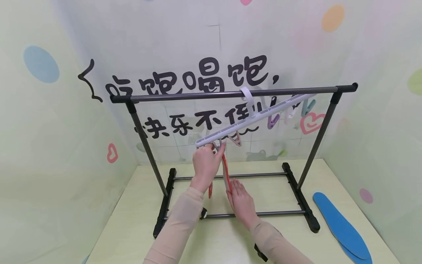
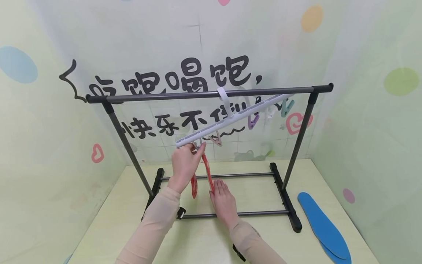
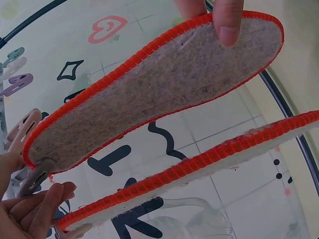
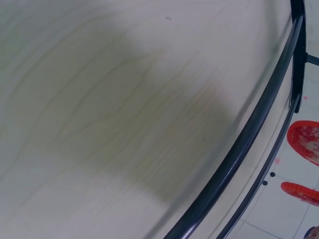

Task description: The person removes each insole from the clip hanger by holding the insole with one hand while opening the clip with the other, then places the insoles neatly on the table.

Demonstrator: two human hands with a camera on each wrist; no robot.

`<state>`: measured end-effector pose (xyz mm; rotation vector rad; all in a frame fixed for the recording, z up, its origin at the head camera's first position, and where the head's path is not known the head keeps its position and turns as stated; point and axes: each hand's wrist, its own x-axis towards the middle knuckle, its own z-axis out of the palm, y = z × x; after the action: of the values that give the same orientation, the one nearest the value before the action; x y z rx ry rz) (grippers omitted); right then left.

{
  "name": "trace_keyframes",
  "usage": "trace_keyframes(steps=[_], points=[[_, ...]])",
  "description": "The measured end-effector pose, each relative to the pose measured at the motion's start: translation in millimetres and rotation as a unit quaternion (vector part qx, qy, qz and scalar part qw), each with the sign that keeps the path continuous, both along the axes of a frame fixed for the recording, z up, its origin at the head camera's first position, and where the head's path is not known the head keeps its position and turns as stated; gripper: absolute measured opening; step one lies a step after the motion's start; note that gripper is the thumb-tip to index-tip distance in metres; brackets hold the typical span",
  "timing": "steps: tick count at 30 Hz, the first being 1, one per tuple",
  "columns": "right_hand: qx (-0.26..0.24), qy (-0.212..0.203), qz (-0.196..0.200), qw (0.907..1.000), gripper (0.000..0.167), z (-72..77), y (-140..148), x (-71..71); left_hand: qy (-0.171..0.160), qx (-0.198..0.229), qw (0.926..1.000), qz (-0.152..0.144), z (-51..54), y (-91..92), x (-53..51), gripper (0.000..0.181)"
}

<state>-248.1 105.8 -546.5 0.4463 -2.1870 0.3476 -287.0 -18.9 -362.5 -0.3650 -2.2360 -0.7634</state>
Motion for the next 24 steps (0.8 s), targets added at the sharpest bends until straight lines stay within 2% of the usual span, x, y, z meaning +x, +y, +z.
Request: trace_keyframes(steps=[11, 16, 24], points=[[-0.028, -0.012, 0.013, 0.9995, 0.04, -1.0, 0.6, 11.2, 0.005, -0.001, 1.0, 0.003, -0.1, -0.4, 1.7, 0.036], [-0.037, -0.017, 0.01, 0.9991, 0.037, 1.6, 2.1, 16.9, 0.019, -0.007, 0.9998, 0.007, 0.9, -1.5, 1.5, 0.035], [-0.043, -0.043, 0.007, 0.9981, 0.043, 7.8, 2.7, 24.3, 0.024, -0.011, 0.9997, -0.001, 1.4, -3.2, -0.4, 0.035]])
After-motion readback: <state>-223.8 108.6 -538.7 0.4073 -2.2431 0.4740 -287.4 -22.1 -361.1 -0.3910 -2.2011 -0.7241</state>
